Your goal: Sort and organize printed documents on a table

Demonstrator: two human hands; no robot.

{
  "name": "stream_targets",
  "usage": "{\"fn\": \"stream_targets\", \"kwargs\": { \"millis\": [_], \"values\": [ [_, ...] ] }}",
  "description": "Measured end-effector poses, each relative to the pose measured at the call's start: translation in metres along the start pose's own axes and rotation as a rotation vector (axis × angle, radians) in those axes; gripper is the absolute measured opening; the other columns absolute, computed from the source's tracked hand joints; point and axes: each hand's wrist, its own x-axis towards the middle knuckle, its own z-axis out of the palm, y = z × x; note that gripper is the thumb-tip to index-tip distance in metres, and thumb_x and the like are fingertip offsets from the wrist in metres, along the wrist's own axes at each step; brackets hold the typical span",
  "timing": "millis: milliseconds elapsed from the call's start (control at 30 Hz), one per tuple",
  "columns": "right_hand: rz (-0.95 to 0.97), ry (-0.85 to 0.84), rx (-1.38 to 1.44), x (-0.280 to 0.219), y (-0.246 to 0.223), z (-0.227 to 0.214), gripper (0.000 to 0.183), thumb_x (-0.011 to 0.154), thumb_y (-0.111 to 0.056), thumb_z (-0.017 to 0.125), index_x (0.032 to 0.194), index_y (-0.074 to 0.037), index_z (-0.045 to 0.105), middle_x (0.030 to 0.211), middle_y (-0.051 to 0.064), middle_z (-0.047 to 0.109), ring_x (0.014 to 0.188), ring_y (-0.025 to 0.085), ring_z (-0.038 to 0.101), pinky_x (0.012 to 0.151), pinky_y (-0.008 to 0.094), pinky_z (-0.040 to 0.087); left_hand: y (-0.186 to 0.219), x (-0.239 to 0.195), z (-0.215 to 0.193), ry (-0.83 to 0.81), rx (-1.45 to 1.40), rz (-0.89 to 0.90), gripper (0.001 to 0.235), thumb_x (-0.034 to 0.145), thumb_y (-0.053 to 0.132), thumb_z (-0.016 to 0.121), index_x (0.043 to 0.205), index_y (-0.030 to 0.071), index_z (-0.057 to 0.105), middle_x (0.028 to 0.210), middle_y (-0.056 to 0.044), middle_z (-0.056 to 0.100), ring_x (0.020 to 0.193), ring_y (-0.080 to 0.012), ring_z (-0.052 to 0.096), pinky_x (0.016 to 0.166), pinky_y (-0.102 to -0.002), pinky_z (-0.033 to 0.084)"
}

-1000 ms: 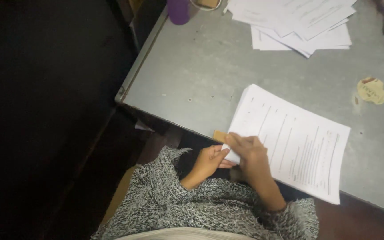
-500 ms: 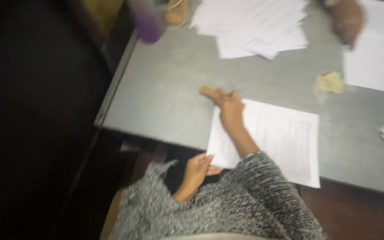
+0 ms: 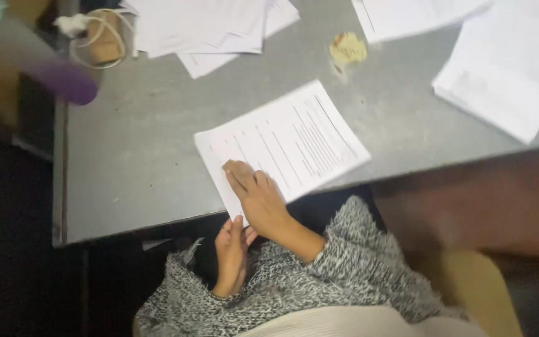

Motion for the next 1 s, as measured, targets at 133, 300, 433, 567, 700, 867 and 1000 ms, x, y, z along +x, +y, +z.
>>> {"fn": "stream_targets", "kwargs": {
  "millis": [133, 300, 433, 567, 700, 867, 1000],
  "values": [
    [0.084, -0.014, -0.002, -0.002, 0.012, -0.041, 0.069, 0.095, 0.014, 0.046, 0.158, -0.011, 0.035, 0.161, 0.017, 0.044, 0.078, 0.016, 0.051, 0.069, 0.026, 0.054, 0.003, -0.005, 0.005, -0.044, 0.043, 0.053, 0.042, 0.102, 0.023, 0.050, 0.132, -0.005, 0.057, 0.128, -0.025, 0.070, 0.108, -0.0424, 0.073, 0.097, -0.045, 0.058],
    [0.321, -0.039, 0.015, 0.009, 0.062, -0.075, 0.065, 0.099, 0.005, 0.037, 0.159, -0.018, 0.032, 0.145, 0.014, 0.049, 0.081, 0.021, 0.047, 0.063, 0.028, 0.045, 0.008, -0.010, 0.009, 0.005, 0.073, 0.075, 0.044, 0.101, 0.023, 0.051, 0.132, -0.008, 0.055, 0.125, -0.029, 0.068, 0.103, -0.0432, 0.074, 0.095, -0.046, 0.061],
    [0.418, 0.106, -0.097, 0.007, 0.104, -0.081, 0.048, 0.114, -0.028, 0.022, 0.158, -0.015, 0.038, 0.160, 0.018, 0.045, 0.088, 0.030, 0.051, 0.074, 0.041, 0.040, 0.006, -0.010, 0.009, -0.003, 0.092, 0.103, 0.046, 0.100, 0.025, 0.052, 0.133, -0.008, 0.054, 0.122, -0.029, 0.069, 0.101, -0.0412, 0.074, 0.094, -0.045, 0.061],
    [0.387, 0.164, -0.307, 0.000, 0.162, -0.061, 0.053, 0.106, -0.007, 0.044, 0.159, -0.013, 0.040, 0.155, 0.026, 0.047, 0.095, 0.034, 0.053, 0.081, 0.047, 0.045, 0.010, -0.019, 0.008, -0.048, 0.062, 0.088, 0.044, 0.101, 0.022, 0.051, 0.134, -0.006, 0.053, 0.133, -0.028, 0.066, 0.107, -0.0411, 0.072, 0.098, -0.045, 0.060],
    [0.236, 0.507, -0.554, 0.017, 0.201, -0.064, 0.057, 0.093, 0.003, 0.048, 0.149, -0.007, 0.051, 0.147, 0.015, 0.058, 0.091, 0.032, 0.058, 0.077, 0.044, 0.049, 0.000, 0.004, 0.007, 0.013, 0.033, 0.047, 0.039, 0.102, 0.016, 0.048, 0.127, -0.014, 0.054, 0.120, -0.036, 0.066, 0.103, -0.0473, 0.071, 0.095, -0.049, 0.059],
    [0.861, 0.229, 0.748, 0.028, 0.019, -0.156, 0.070, 0.092, -0.063, 0.034, 0.138, -0.021, 0.066, 0.134, 0.008, 0.072, 0.128, 0.025, 0.064, 0.111, 0.039, 0.040, -0.010, 0.012, -0.012, 0.015, 0.074, -0.013, 0.031, 0.104, 0.018, 0.049, 0.118, -0.009, 0.053, 0.121, -0.032, 0.066, 0.098, -0.0519, 0.072, 0.090, -0.050, 0.059],
    [0.296, -0.085, 0.497, -0.017, 0.001, -0.045, 0.017, 0.101, -0.029, 0.053, 0.112, -0.018, 0.047, 0.107, 0.009, 0.042, 0.072, 0.023, 0.044, 0.061, 0.036, 0.034, -0.009, 0.022, -0.021, -0.027, 0.164, -0.044, 0.039, 0.102, 0.026, 0.051, 0.122, -0.007, 0.057, 0.111, -0.036, 0.070, 0.090, -0.0490, 0.073, 0.083, -0.051, 0.061]
  ]
}}
